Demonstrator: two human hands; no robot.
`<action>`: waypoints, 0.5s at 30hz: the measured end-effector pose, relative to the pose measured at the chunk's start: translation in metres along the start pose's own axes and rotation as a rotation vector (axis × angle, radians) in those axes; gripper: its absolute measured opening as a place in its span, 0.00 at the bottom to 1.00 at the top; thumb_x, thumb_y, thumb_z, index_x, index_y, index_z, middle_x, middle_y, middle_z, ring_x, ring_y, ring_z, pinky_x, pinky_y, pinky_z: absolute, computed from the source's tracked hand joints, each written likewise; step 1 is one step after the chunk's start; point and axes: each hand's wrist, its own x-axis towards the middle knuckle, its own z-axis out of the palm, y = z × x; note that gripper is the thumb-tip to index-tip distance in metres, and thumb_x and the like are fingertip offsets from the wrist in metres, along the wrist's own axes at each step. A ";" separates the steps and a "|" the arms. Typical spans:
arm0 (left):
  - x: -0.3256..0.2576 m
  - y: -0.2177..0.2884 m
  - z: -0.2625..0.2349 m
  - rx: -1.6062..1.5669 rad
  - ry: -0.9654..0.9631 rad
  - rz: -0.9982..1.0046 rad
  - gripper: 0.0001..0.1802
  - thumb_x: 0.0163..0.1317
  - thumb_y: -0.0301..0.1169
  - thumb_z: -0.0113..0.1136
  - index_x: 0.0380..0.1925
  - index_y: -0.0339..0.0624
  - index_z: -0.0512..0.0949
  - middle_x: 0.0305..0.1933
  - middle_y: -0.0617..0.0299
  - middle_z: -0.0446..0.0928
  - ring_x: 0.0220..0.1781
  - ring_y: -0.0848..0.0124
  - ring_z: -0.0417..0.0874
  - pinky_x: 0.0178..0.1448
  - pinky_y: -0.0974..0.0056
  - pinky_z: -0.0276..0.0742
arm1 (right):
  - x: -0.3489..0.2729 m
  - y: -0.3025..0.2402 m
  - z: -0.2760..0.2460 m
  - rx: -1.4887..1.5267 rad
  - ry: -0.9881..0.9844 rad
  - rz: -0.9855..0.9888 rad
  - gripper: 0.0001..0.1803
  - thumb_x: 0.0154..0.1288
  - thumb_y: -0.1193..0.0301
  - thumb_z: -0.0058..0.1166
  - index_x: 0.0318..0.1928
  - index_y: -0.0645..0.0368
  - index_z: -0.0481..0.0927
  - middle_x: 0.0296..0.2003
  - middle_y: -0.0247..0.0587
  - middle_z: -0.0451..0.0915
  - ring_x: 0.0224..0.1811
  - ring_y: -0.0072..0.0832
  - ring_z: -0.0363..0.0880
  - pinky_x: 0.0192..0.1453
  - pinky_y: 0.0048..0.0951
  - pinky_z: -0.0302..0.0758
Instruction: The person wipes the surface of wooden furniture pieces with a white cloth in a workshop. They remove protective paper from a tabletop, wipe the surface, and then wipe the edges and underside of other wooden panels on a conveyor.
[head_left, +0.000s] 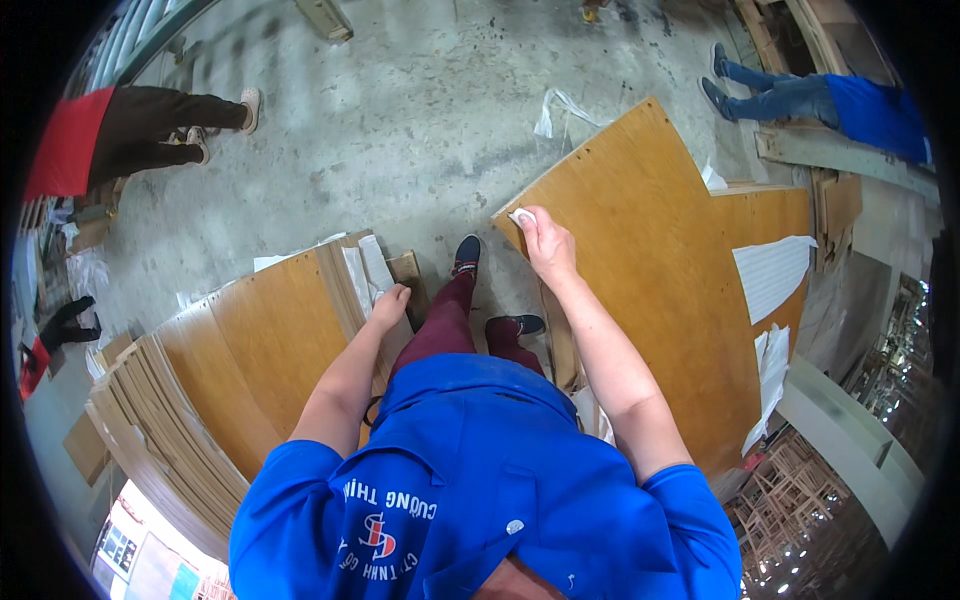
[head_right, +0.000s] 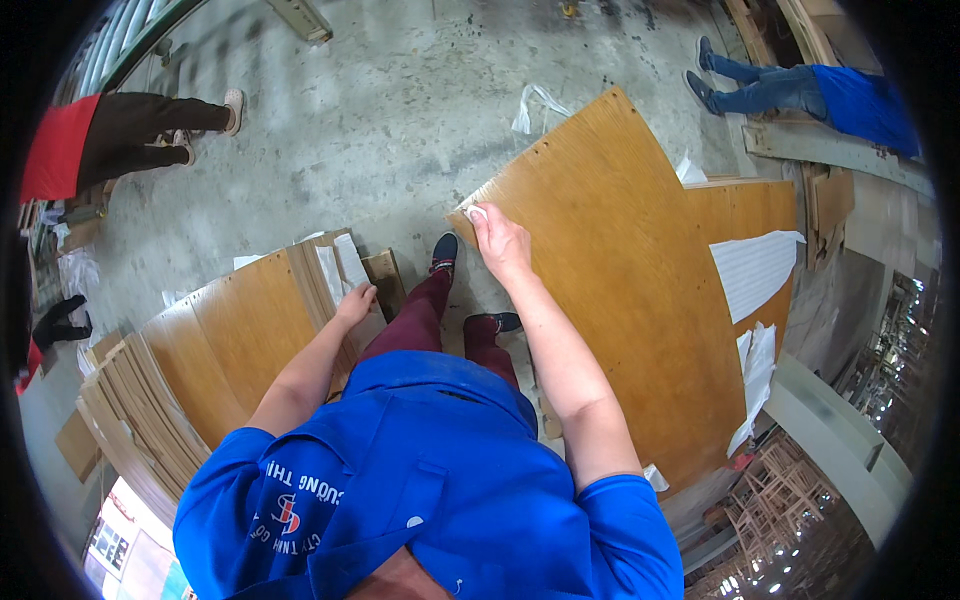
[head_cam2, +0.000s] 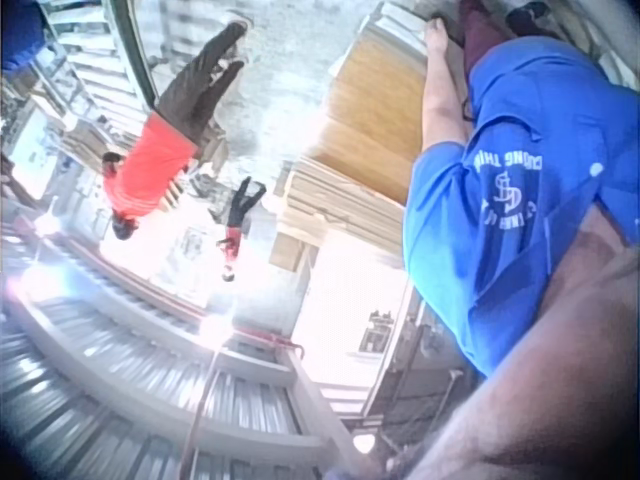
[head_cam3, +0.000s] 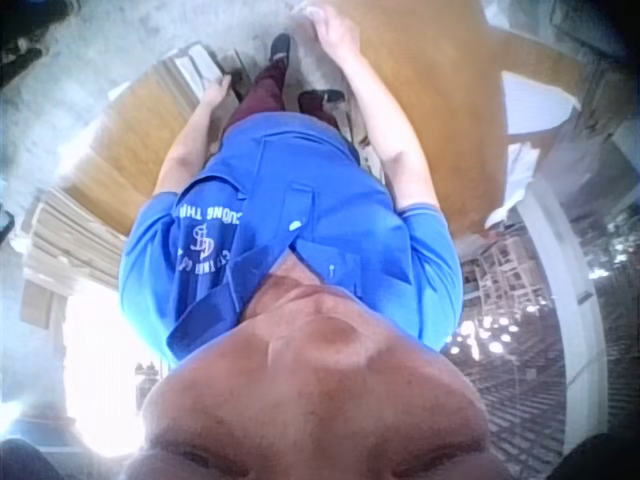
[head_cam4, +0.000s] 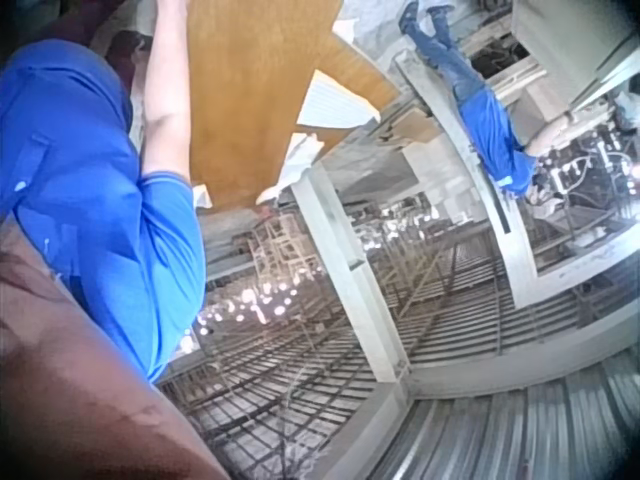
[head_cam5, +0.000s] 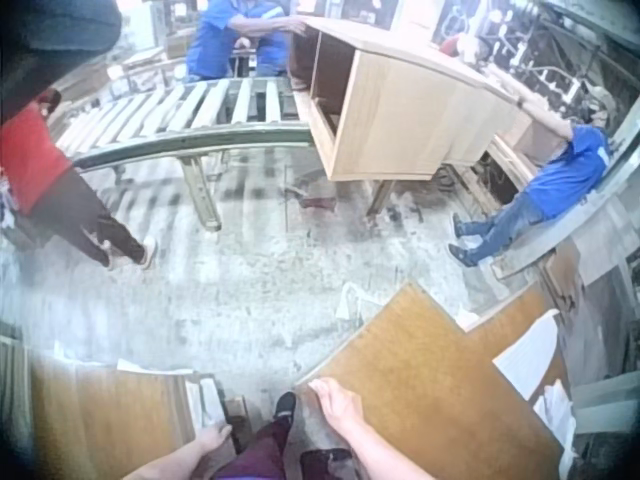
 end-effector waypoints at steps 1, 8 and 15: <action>0.002 0.003 0.000 -0.010 0.003 0.009 0.20 0.66 0.44 0.43 0.40 0.37 0.74 0.40 0.46 0.78 0.48 0.50 0.77 0.53 0.54 0.69 | 0.001 0.001 0.000 -0.002 0.007 0.005 0.17 0.68 0.55 0.41 0.45 0.52 0.75 0.34 0.48 0.81 0.37 0.46 0.80 0.41 0.43 0.74; 0.012 0.011 0.000 -0.080 0.020 0.074 0.20 0.65 0.42 0.43 0.40 0.36 0.74 0.36 0.47 0.79 0.44 0.52 0.78 0.49 0.55 0.71 | 0.007 0.003 0.000 -0.009 0.065 0.018 0.16 0.69 0.56 0.40 0.45 0.51 0.75 0.32 0.50 0.81 0.37 0.47 0.80 0.40 0.43 0.74; 0.010 0.003 0.001 -0.037 -0.006 0.016 0.20 0.65 0.43 0.43 0.41 0.37 0.75 0.36 0.49 0.79 0.44 0.52 0.79 0.50 0.55 0.72 | 0.033 0.019 -0.018 -0.058 0.144 0.100 0.16 0.69 0.56 0.39 0.46 0.51 0.74 0.33 0.49 0.81 0.37 0.49 0.79 0.41 0.45 0.74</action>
